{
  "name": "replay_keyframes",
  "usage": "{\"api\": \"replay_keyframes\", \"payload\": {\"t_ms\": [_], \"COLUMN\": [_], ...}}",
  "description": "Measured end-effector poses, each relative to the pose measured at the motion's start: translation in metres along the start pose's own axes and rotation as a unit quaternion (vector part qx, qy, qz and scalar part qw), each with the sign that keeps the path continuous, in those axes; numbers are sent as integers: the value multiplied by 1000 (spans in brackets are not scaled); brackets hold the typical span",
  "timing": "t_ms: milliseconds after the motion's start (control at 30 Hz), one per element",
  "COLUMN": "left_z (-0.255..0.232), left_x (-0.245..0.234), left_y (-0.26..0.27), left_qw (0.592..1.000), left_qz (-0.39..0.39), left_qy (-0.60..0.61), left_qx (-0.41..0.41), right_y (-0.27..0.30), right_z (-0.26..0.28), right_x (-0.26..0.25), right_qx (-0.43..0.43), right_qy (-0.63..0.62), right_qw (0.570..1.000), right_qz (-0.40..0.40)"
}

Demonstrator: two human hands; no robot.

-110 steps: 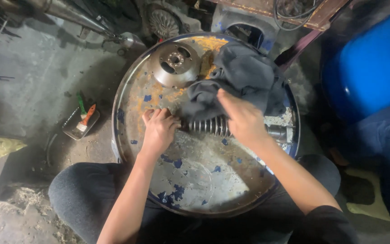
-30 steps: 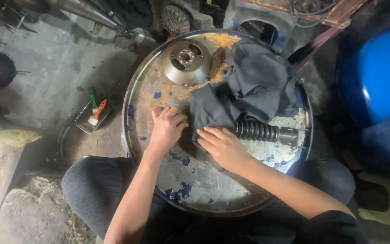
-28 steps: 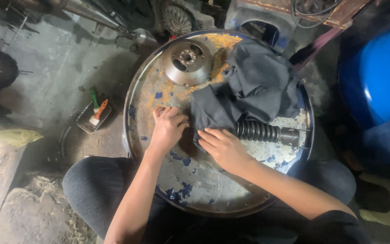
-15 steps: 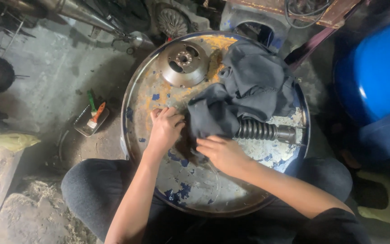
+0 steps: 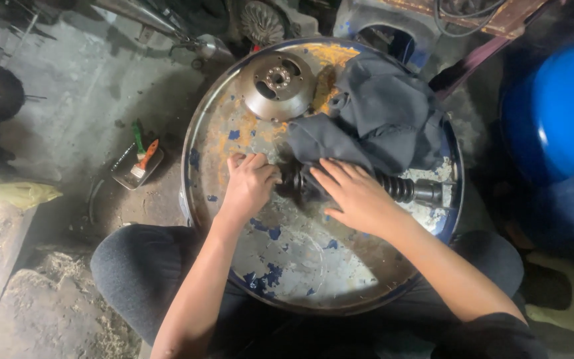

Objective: Cleaning a motorcycle shock absorber by wiping it with a cloth on a barrel workspace.

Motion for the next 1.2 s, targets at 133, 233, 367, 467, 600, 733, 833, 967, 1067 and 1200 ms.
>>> {"api": "replay_keyframes", "payload": {"t_ms": [133, 233, 367, 467, 600, 733, 833, 967, 1067, 1200], "left_z": [-3, -1, -2, 2, -6, -22, -16, -7, -6, -14], "left_x": [-2, -1, 3, 14, 5, -16, -7, 10, 12, 3], "left_y": [-1, 1, 8, 18, 21, 20, 21, 27, 28, 23], "left_qw": [1000, 1000, 1000, 999, 999, 999, 998, 998, 998, 999], "left_qz": [5, 8, 9, 7, 5, 9, 16, 4, -8, 4], "left_qy": [-19, -17, -22, -25, -19, -16, -39, -39, -39, -15], "left_qx": [13, 12, 20, 30, 27, 32, 49, 52, 51, 52], "right_y": [-7, -11, -13, -17, -22, -19, -18, -14, -15, -17], "right_z": [-12, -15, -21, -22, -13, -10, -12, -16, -16, -41], "right_x": [17, 25, 29, 27, 3, -12, -18, -39, -42, -2], "right_qx": [36, 28, 45, 39, 11, 18, 23, 57, 72, 17], "right_qy": [46, 81, 56, 42, -4, -57, -93, -171, -211, -186], "right_qw": [998, 996, 997, 997, 997, 993, 988, 979, 972, 975], "right_qz": [-13, 3, 17, 42, 81, 103, 124, 93, 74, -121]}}
Point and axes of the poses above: each hand's wrist, its own y-axis away from the middle knuckle, its own x-axis out of the palm, z = x × y, the point moved 8 cm from there along -y, towards the middle knuckle, and after that the axes turned 9 degrees about -z, right-handed, at the moved point
